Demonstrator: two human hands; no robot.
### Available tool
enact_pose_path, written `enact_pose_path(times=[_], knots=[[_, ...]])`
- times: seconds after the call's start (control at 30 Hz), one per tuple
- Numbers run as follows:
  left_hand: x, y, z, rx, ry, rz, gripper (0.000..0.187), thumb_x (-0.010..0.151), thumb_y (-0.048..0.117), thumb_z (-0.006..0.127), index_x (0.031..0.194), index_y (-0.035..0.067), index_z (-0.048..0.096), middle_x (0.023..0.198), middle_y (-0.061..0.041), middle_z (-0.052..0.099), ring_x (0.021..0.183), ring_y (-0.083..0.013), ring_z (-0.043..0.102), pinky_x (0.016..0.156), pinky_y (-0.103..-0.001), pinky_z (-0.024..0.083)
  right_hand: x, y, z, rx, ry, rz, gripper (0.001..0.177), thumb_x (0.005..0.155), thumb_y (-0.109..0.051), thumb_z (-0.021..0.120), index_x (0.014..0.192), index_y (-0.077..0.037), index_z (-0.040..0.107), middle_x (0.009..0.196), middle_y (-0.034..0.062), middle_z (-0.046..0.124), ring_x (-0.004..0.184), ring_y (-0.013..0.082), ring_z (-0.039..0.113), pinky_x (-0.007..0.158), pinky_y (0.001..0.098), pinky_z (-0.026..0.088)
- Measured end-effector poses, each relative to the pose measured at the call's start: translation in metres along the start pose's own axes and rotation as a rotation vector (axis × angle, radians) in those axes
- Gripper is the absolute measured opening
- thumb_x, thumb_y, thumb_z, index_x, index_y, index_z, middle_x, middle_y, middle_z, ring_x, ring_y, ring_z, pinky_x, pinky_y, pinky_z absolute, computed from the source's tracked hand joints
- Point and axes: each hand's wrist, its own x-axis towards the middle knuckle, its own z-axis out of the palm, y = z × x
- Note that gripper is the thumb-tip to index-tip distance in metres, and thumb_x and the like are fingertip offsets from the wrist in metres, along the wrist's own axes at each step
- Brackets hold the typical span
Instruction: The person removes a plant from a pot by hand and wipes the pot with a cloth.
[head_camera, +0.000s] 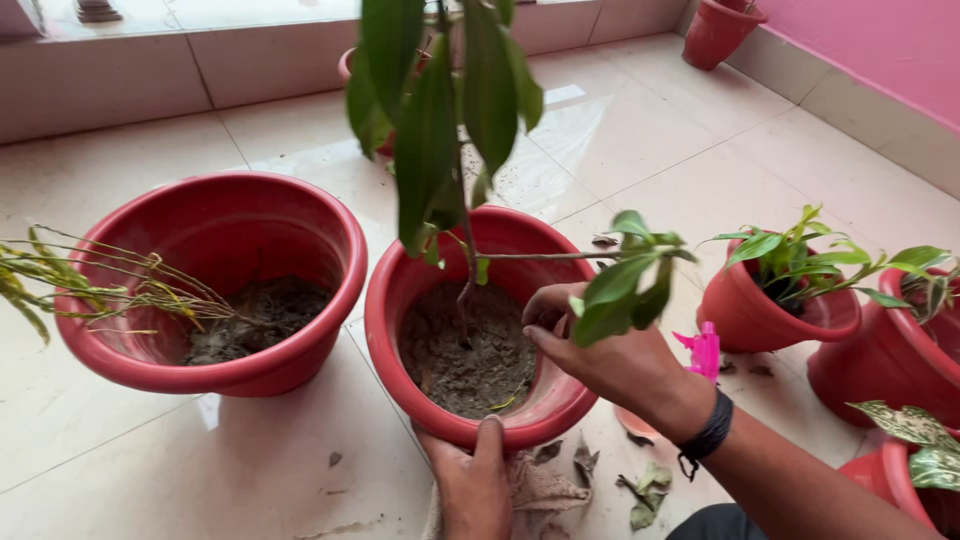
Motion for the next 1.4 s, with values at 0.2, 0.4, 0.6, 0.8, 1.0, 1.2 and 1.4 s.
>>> enact_pose_path(times=[0.2,0.4,0.6,0.8,1.0,1.2,1.4], knots=[[-0.007,0.033,0.008,-0.091,0.027,-0.231,0.096,0.079,0.004,0.064,0.162,0.012,0.019,0.145,-0.017,0.052,0.126,-0.0266,0.059,0.108,-0.037,0.042,0.023,0.034,0.041,-0.017,-0.137,0.156,0.015,0.081,-0.016,0.076,0.094,-0.010,0.078,0.080,0.0092,0.077,0.070,0.0183,0.077,0.066,0.0344,0.062],[-0.003,0.019,0.009,-0.092,0.041,-0.196,0.099,0.078,0.002,0.066,0.163,0.012,0.015,0.148,-0.016,0.046,0.129,-0.0261,0.056,0.109,-0.038,0.043,0.018,0.064,0.091,-0.376,-0.558,0.079,0.027,0.072,-0.005,0.070,0.090,-0.021,0.083,0.086,0.0131,0.074,0.082,0.0348,0.072,0.070,0.0474,0.057],[0.001,0.004,0.010,-0.336,-0.002,-0.202,0.105,0.074,0.000,0.063,0.164,0.014,0.011,0.147,-0.019,0.046,0.126,-0.0293,0.058,0.104,-0.043,0.050,0.023,0.071,0.097,-0.476,-0.590,-0.194,0.011,0.083,-0.014,0.068,0.077,-0.011,0.077,0.081,0.0143,0.073,0.082,0.0349,0.073,0.074,0.0462,0.058],[-0.001,0.007,0.008,-0.073,0.038,-0.118,0.094,0.079,0.000,0.066,0.158,0.007,0.015,0.149,-0.018,0.046,0.131,-0.0268,0.056,0.110,-0.037,0.041,0.030,0.069,0.028,-0.012,-0.196,-0.252,0.010,0.074,-0.007,0.074,0.084,-0.008,0.077,0.079,0.0093,0.077,0.070,0.0242,0.074,0.061,0.0363,0.058],[-0.003,0.010,0.010,-0.216,0.026,-0.065,0.094,0.078,-0.001,0.065,0.159,0.007,0.016,0.151,-0.017,0.042,0.129,-0.0262,0.053,0.106,-0.038,0.045,0.026,0.060,-0.080,0.022,-0.038,0.130,0.027,0.081,-0.017,0.074,0.106,-0.005,0.076,0.087,0.0126,0.079,0.075,0.0217,0.076,0.070,0.0352,0.061],[-0.004,0.020,0.004,-0.197,-0.015,-0.200,0.092,0.081,0.001,0.063,0.158,0.011,0.014,0.143,-0.014,0.045,0.114,-0.0254,0.059,0.094,-0.040,0.053,0.016,0.048,-0.081,-0.208,0.005,0.295,0.034,0.084,-0.025,0.080,0.111,-0.005,0.076,0.091,0.0166,0.077,0.074,0.0249,0.074,0.072,0.0396,0.059],[-0.005,0.061,0.012,-0.319,-0.013,-0.394,0.089,0.087,0.002,0.061,0.161,0.023,0.017,0.131,-0.019,0.051,0.098,-0.0258,0.052,0.077,-0.039,0.051,0.001,0.029,-0.053,-0.033,-0.052,0.292,0.028,0.082,-0.018,0.075,0.108,-0.009,0.079,0.088,0.0101,0.081,0.068,0.0176,0.076,0.068,0.0336,0.061]])
